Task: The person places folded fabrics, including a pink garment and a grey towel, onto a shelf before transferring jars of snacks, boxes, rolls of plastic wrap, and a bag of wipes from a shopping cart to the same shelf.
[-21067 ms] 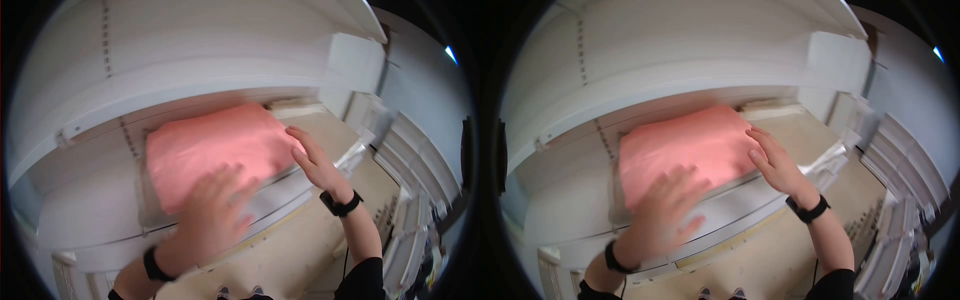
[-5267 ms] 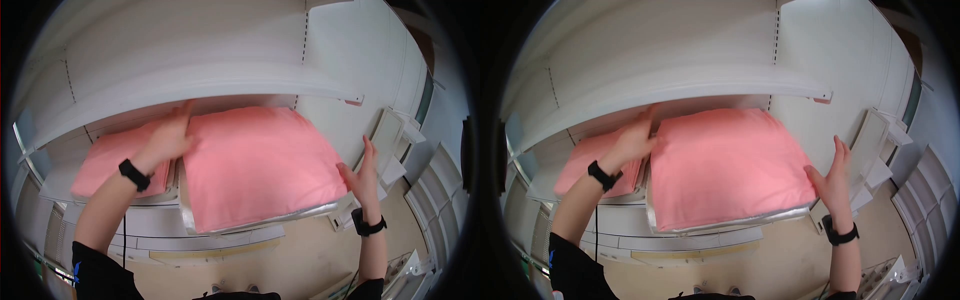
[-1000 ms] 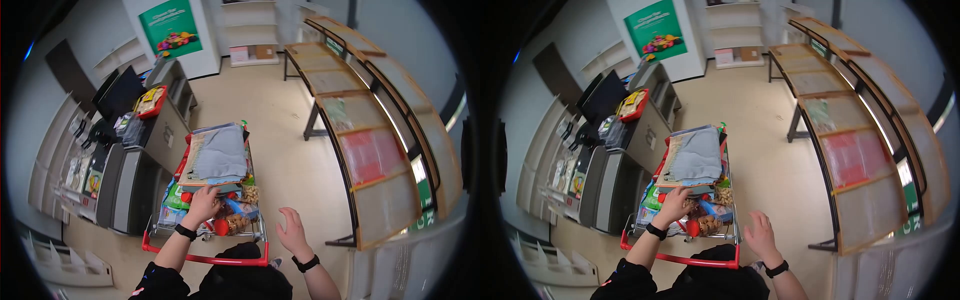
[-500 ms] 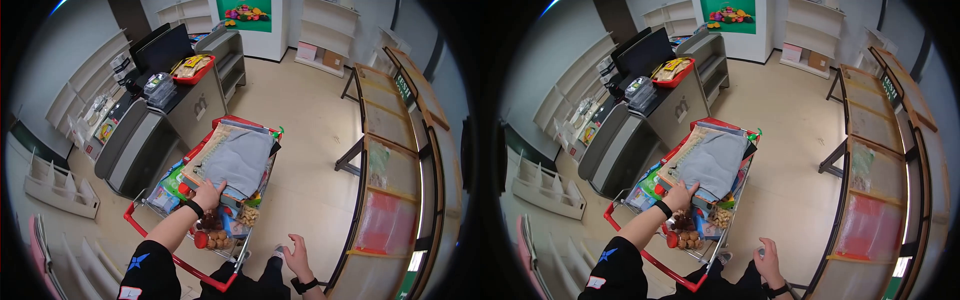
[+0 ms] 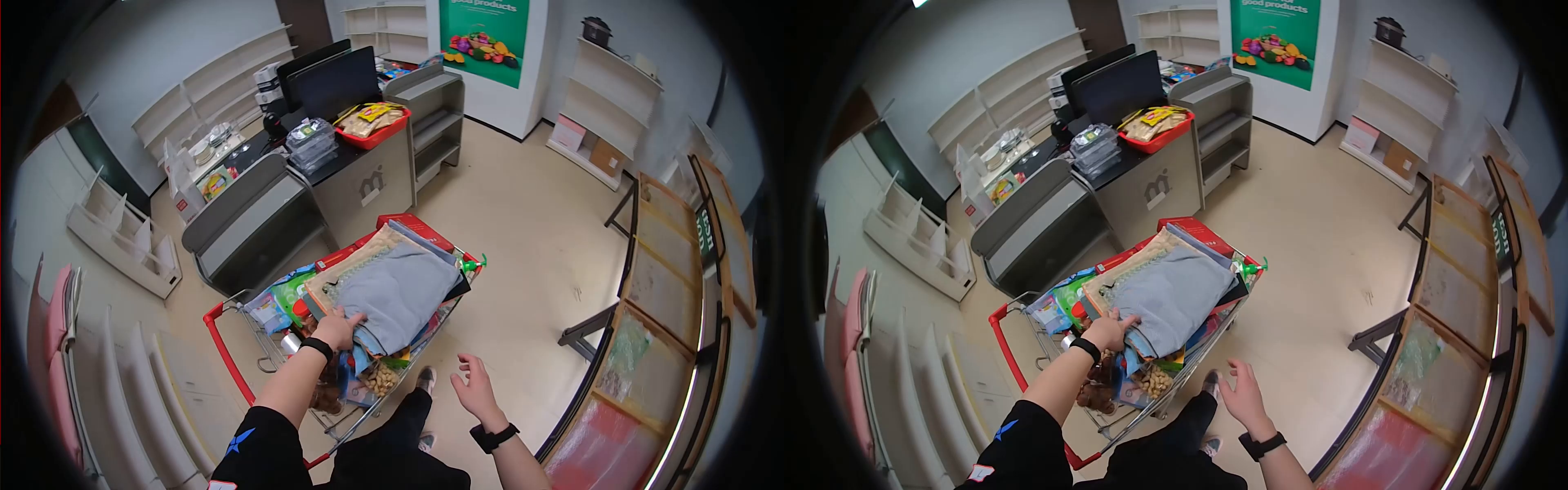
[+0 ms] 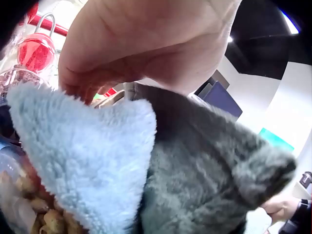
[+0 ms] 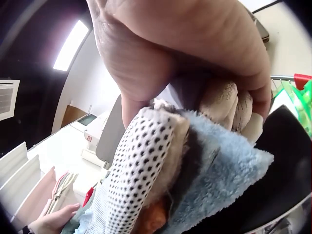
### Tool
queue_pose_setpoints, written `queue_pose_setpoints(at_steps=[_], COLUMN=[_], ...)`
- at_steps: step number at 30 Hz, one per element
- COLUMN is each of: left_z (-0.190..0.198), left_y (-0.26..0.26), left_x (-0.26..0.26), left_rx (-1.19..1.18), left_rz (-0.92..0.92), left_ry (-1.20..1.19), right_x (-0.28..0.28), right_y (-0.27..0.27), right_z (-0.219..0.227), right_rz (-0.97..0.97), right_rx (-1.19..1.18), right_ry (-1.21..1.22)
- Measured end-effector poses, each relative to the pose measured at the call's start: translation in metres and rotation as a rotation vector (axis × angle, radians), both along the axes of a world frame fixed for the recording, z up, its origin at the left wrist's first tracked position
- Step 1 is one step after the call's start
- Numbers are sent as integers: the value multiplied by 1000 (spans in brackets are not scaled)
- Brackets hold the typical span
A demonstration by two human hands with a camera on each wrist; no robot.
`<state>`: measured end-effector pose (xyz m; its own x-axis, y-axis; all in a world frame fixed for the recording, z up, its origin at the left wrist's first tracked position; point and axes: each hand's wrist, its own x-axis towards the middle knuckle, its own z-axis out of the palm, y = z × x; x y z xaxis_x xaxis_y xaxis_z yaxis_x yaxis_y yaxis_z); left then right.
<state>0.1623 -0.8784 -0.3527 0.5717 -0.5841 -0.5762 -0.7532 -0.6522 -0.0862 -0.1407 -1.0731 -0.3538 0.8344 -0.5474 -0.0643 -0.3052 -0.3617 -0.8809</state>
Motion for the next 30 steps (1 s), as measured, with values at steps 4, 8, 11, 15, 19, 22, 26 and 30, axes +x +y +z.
queue_pose_setpoints(at_steps=[4,8,11,15,19,22,26,30], left_z=[-6,-39,-41,-6,24,-4,-20,-13], left_y=[-9,-34,-48,-19,-20,-18,-22,-29], left_x=[-4,-26,-35,-26,-40,-51,-51,-53], left_rx=[-28,61,104,-280,-870,-872,-960,-822], left_rz=[114,173,241,339,1118,1299,1549,1632], left_ry=[-3,-260,-246,-80,-126,-195,-176,-133], right_x=[76,152,193,253,291,301,319,335], right_y=[-49,-93,-116,-152,-190,-201,-205,-217], right_z=[12,16,13,-17,-53,-64,-48,-64], right_rz=[120,221,303,305,333,489,575,610], right_rx=[-116,-225,-348,-365,-112,197,535,762], right_ry=[-72,-97,-59,9,342,405,519,648])
